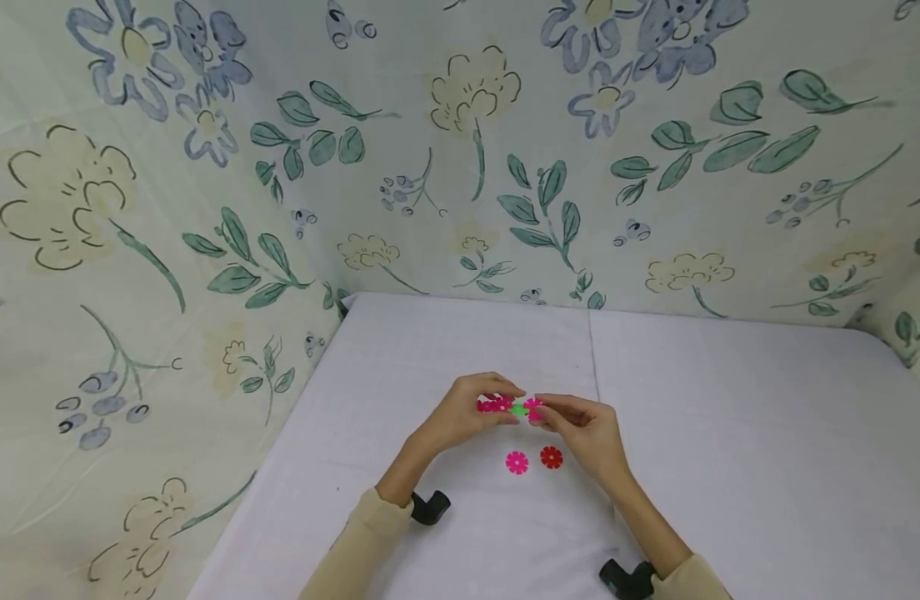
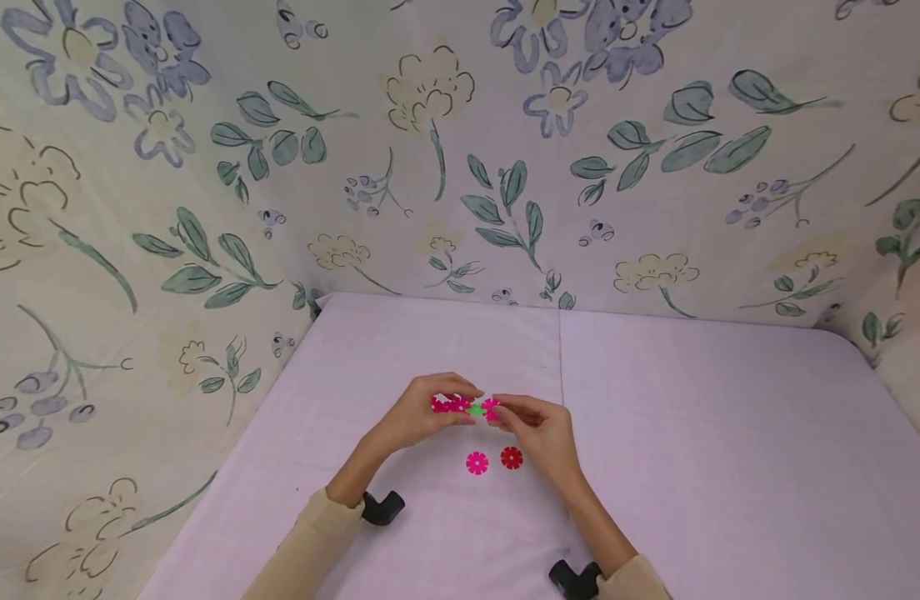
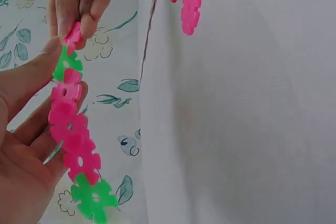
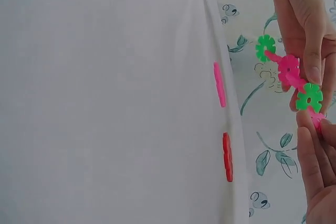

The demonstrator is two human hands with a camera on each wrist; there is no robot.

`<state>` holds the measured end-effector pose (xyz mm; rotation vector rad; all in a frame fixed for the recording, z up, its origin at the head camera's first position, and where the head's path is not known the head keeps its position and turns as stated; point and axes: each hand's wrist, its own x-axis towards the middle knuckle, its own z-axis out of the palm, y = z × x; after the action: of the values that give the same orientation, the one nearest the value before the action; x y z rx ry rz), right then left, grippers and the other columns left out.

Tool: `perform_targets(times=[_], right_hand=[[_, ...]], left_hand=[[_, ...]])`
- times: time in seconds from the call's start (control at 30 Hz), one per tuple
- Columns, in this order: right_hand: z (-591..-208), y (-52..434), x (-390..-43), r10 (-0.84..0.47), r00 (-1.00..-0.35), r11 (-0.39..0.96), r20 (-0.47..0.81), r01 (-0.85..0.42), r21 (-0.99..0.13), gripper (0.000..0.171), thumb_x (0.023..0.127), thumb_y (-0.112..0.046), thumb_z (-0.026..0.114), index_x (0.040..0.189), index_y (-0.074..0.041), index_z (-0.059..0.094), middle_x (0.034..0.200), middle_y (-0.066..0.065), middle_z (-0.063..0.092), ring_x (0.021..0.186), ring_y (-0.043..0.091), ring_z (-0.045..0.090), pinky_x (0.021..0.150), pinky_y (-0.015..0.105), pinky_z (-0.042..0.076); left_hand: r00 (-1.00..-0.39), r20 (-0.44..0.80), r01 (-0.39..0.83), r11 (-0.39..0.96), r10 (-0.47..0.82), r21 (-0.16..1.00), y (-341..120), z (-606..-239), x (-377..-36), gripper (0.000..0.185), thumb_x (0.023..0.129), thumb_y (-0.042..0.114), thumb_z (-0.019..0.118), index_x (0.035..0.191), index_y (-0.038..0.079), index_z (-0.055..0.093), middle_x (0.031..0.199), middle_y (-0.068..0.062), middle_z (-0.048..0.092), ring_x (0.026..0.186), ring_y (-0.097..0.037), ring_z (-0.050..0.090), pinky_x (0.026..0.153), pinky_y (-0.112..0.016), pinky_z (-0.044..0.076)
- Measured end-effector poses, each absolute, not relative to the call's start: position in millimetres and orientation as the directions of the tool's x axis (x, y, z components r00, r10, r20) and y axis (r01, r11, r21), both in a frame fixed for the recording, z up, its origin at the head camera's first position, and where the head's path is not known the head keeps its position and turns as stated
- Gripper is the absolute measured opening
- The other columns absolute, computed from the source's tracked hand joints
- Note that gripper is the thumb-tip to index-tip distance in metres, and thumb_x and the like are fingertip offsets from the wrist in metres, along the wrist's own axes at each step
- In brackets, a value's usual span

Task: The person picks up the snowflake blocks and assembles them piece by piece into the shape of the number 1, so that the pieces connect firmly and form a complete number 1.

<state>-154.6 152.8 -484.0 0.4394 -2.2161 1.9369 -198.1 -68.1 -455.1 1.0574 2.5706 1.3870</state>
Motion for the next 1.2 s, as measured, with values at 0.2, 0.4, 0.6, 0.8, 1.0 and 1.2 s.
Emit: perform_targets(times=[0.2,0.4,0.6,0.8,1.0,1.2], right_hand=[[-480,145,-153,-0.043,-0.977,0.070,0.209,-0.212,-0.975,0.026,0.086,-0.011,0.072,0.108,0.003,0.070,0.103,0.024,0.072,0.076,0.019,0.074,0.070,0.033,0.059],[-477,142,-152,-0.029,-0.996,0.042,0.087,-0.088,-0.995,0.031,0.088,-0.019,0.071,0.108,0.004,0.070,0.102,0.021,0.073,0.076,0.017,0.074,0.071,0.032,0.059],[-478,146,-153,-0.077,-0.997,0.051,0.010,-0.014,-0.999,0.035,0.090,-0.024,0.069,0.113,0.002,0.068,0.103,0.019,0.073,0.082,0.024,0.074,0.074,0.030,0.059],[-479,161,-153,-0.116,-0.993,0.142,-0.032,0.015,-0.990,0.041,0.091,-0.032,0.066,0.121,-0.005,0.064,0.111,0.016,0.071,0.093,0.021,0.073,0.082,0.027,0.058],[-483,180,-151,-0.126,-0.989,0.212,-0.083,0.055,-0.976,0.045,0.088,-0.032,0.070,0.124,-0.007,0.063,0.116,0.012,0.070,0.102,0.017,0.070,0.084,0.023,0.056],[-485,189,-149,-0.163,-0.973,0.296,-0.165,0.111,-0.949,0.043,0.084,-0.027,0.075,0.122,-0.009,0.066,0.115,0.011,0.071,0.101,0.012,0.070,0.084,0.018,0.055]], left_hand=[[-0.725,0.385,0.654,0.395,0.571,0.646,-57,-460,-193,0.040,0.078,0.021,0.079,0.116,0.013,0.071,0.107,0.002,0.070,0.098,-0.008,0.064,0.084,-0.014,0.052],[-0.729,0.408,0.650,0.370,0.549,0.663,-53,-460,-191,0.033,0.077,0.017,0.079,0.109,0.008,0.074,0.099,0.000,0.071,0.089,-0.012,0.066,0.075,-0.018,0.055],[-0.725,0.421,0.655,0.355,0.545,0.668,-56,-461,-192,0.032,0.077,0.014,0.079,0.107,0.006,0.074,0.098,-0.002,0.072,0.087,-0.012,0.066,0.076,-0.018,0.056],[-0.757,0.389,0.613,0.363,0.526,0.702,-59,-464,-195,0.032,0.076,0.015,0.080,0.106,0.007,0.075,0.097,-0.001,0.073,0.088,-0.009,0.066,0.078,-0.022,0.057],[-0.810,0.310,0.524,0.376,0.499,0.764,-64,-465,-196,0.031,0.075,0.021,0.081,0.105,0.013,0.076,0.096,0.006,0.072,0.087,-0.005,0.063,0.075,-0.019,0.056],[-0.834,0.296,0.484,0.361,0.466,0.797,-68,-465,-200,0.030,0.073,0.025,0.083,0.101,0.017,0.077,0.093,0.009,0.072,0.081,-0.004,0.062,0.070,-0.022,0.056]])
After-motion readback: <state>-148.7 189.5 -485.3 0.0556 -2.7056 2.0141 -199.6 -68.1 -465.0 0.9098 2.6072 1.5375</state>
